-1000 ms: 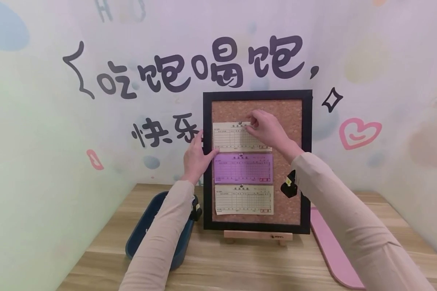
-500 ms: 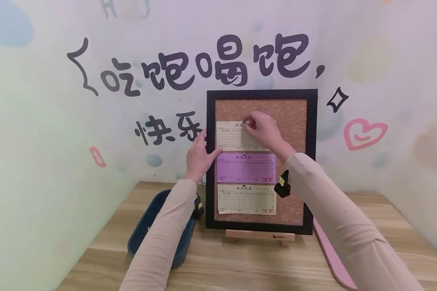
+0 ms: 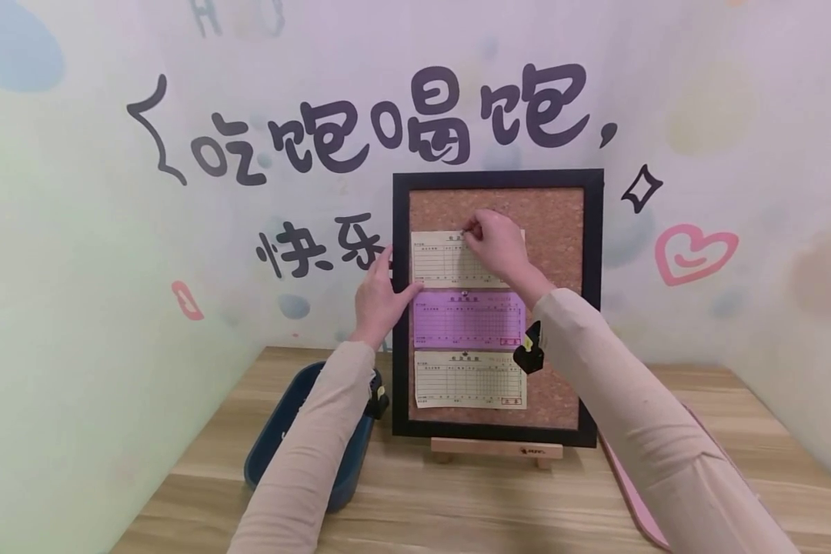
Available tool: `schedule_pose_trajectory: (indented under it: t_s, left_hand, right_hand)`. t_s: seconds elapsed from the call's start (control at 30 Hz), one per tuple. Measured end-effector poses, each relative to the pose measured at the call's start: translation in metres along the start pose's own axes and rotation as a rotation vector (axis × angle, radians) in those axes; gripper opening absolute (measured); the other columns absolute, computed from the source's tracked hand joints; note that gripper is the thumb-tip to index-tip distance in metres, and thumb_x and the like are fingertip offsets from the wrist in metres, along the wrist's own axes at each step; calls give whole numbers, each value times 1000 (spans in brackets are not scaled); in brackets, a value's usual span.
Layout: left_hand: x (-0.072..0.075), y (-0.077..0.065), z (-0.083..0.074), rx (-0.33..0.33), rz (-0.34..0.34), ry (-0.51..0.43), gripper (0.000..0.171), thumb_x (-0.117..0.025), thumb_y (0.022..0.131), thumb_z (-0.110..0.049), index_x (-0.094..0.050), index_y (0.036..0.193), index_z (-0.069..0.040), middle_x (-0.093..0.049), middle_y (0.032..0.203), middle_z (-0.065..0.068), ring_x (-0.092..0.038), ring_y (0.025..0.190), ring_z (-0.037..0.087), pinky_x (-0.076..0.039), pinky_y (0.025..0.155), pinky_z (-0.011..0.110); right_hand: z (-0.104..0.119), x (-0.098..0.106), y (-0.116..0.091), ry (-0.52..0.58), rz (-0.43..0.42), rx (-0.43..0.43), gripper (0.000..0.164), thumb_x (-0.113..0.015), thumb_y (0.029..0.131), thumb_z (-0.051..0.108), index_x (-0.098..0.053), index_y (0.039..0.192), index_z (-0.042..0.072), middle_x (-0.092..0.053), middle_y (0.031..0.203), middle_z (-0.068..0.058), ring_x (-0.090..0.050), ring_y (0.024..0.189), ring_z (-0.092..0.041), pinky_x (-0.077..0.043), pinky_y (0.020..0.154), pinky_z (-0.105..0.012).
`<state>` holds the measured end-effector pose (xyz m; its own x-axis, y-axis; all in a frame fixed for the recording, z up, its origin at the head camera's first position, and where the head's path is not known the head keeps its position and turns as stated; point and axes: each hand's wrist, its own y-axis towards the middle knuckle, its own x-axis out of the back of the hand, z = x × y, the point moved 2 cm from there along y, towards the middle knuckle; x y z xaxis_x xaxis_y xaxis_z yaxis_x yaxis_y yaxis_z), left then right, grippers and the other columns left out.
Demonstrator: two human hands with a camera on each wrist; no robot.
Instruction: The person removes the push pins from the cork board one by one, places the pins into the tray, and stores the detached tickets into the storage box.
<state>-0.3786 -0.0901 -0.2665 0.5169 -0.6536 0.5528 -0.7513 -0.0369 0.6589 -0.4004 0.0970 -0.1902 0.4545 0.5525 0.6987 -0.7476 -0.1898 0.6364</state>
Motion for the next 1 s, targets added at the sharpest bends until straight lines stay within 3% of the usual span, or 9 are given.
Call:
schedule_pose_trajectory:
  t_s: [0.43,0.8,1.0]
  left_hand:
    - [0,0,1,10,14,2,78,-71,77,-34,-33,139,-7,-46,132,15,-54,107,28,-45,85,39]
    - [1,2,1,6,6,1,78,-71,77,-34,-33,138,-6,-46,132,15,-54,107,28,-45,86,39]
    - [-1,2,2,11,16,3,78,-72,77,-34,-33,139,-7,-45,133,15,-54,107,29,-45,87,39]
  right_hand:
    - [-2,0,1,11,8,10,9,-56,87,9,-62,92,4,-59,83,-9,-50,75,-20,-41,68,-34]
    - [0,10,8,-57,160,91,10,-55,87,6,-60,94,1,-59,89,-12,-51,79,-22,-43,73,-36]
    - [-1,8,7,-57,148,90,9,-55,87,7,-61,92,2,-59,86,-10,-51,76,-21,-43,70,-35]
